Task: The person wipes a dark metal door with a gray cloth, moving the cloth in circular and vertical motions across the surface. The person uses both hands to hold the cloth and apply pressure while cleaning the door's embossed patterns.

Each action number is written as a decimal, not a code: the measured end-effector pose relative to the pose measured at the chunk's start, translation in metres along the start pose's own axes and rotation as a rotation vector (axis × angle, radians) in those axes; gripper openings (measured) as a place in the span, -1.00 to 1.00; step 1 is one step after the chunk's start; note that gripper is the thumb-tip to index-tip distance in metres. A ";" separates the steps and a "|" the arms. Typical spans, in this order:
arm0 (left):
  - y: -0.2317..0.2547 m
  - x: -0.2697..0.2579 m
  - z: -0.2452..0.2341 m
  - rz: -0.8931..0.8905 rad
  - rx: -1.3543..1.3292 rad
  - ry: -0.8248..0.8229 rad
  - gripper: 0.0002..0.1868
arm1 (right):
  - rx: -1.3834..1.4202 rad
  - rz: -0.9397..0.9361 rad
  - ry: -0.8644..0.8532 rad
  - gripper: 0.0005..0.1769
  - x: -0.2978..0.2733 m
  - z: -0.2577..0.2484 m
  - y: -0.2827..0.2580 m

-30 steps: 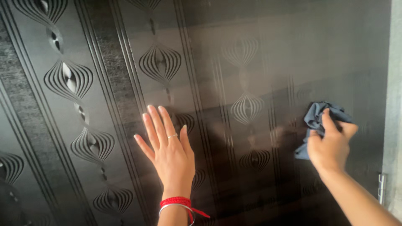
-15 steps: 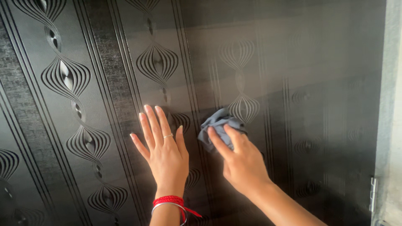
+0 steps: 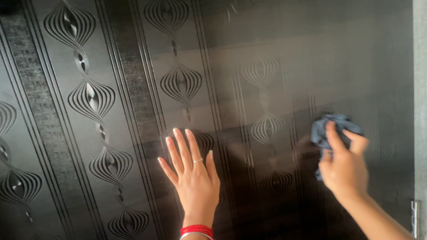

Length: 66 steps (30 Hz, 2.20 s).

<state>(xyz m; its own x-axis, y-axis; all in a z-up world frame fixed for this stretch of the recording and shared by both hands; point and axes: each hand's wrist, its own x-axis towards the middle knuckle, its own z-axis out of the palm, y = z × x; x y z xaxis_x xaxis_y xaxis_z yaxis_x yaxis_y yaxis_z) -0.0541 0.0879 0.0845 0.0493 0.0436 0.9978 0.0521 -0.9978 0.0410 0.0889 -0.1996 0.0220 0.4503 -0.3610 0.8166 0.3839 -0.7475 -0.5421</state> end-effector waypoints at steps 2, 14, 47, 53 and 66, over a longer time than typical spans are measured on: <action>0.001 -0.001 0.000 0.000 -0.005 0.011 -0.27 | 0.014 0.033 0.053 -0.20 0.003 0.013 0.038; 0.006 -0.002 0.006 -0.005 -0.014 0.061 -0.27 | 0.174 -0.237 0.241 -0.25 -0.004 0.004 -0.075; 0.008 -0.013 0.010 0.019 -0.023 0.031 -0.27 | 0.184 -0.082 0.145 -0.24 0.010 0.011 -0.040; 0.008 -0.012 0.010 0.017 -0.030 0.025 -0.28 | 0.198 -0.554 0.101 -0.09 -0.033 -0.010 -0.154; 0.002 -0.012 0.007 0.048 -0.047 0.001 -0.27 | 0.127 -0.446 0.041 -0.07 0.009 -0.026 -0.113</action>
<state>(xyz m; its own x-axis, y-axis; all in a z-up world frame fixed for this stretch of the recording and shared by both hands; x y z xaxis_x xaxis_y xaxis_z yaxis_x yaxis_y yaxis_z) -0.0475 0.0861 0.0724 0.0500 -0.0045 0.9987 0.0023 -1.0000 -0.0046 0.0284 -0.1325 0.0954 0.1871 -0.0433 0.9814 0.6299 -0.7613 -0.1537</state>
